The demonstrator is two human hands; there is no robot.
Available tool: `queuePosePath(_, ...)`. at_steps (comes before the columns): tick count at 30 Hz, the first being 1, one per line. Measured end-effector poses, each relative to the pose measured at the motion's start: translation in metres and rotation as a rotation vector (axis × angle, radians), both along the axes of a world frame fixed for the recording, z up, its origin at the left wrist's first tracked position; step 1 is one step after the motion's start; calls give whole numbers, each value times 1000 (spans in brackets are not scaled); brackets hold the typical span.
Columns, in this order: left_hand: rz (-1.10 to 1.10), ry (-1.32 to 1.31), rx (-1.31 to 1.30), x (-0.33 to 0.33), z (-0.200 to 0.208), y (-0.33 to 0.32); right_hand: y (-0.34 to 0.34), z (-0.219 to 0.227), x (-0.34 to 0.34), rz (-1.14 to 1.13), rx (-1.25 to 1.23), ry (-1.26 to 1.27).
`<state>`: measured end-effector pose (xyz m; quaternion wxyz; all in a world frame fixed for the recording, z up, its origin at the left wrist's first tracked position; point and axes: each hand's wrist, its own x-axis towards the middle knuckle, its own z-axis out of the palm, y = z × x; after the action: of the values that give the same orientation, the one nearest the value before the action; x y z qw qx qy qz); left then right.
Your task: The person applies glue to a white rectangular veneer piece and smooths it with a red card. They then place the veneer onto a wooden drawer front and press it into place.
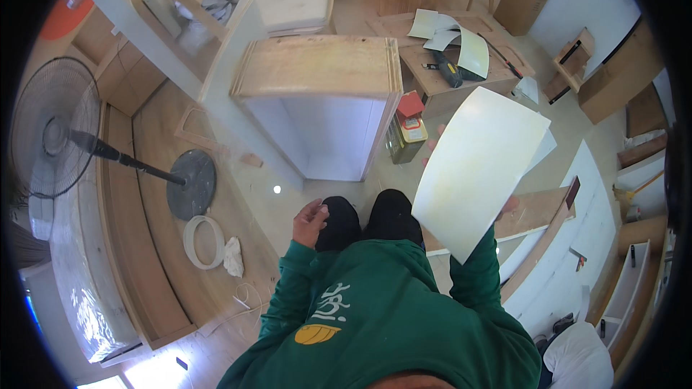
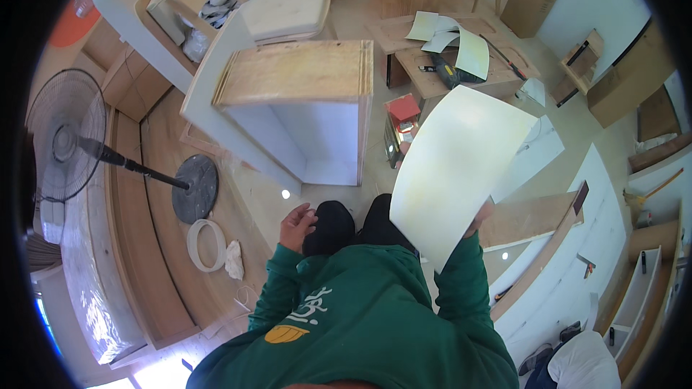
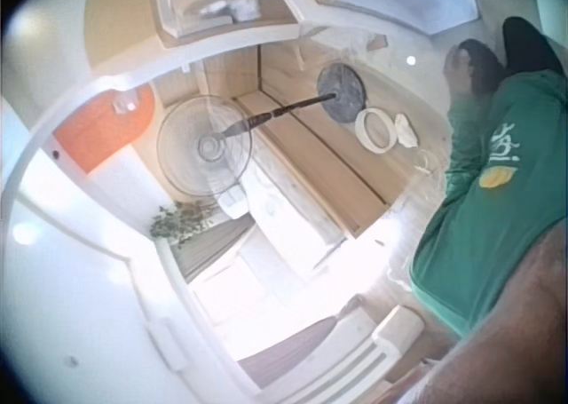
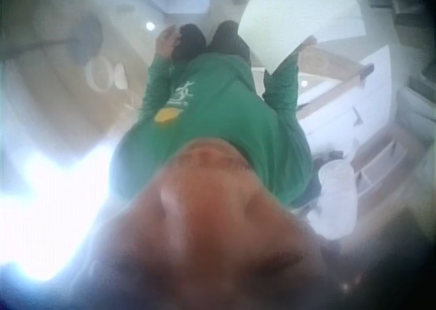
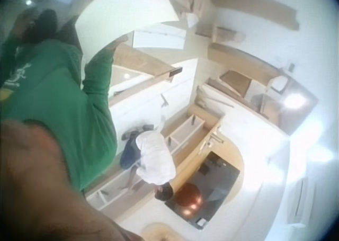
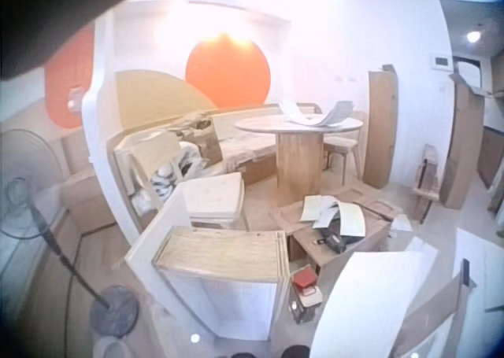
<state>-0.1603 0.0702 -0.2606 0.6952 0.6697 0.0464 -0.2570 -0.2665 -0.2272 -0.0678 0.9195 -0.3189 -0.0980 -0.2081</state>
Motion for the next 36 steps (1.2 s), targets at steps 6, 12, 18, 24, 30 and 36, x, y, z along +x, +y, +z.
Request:
queuePosePath(6,16,-48,78,-47,-15,50,21,-15,-20,-210,-33,6)
queuePosePath(12,-149,-430,216,-77,-12,40,54,-25,-14,105,-310,166)
queuePosePath(18,-455,-930,451,-49,-66,-35,65,-52,-4,509,-1109,599)
queuePosePath(24,-315,-694,727,-69,-45,-25,91,-165,-27,-318,-1288,558)
queuePosePath(30,-199,-663,875,-106,25,-12,91,-137,-9,-695,-1363,358)
queuePosePath(36,-179,-635,792,-117,101,-16,54,-136,-28,-689,-1430,487)
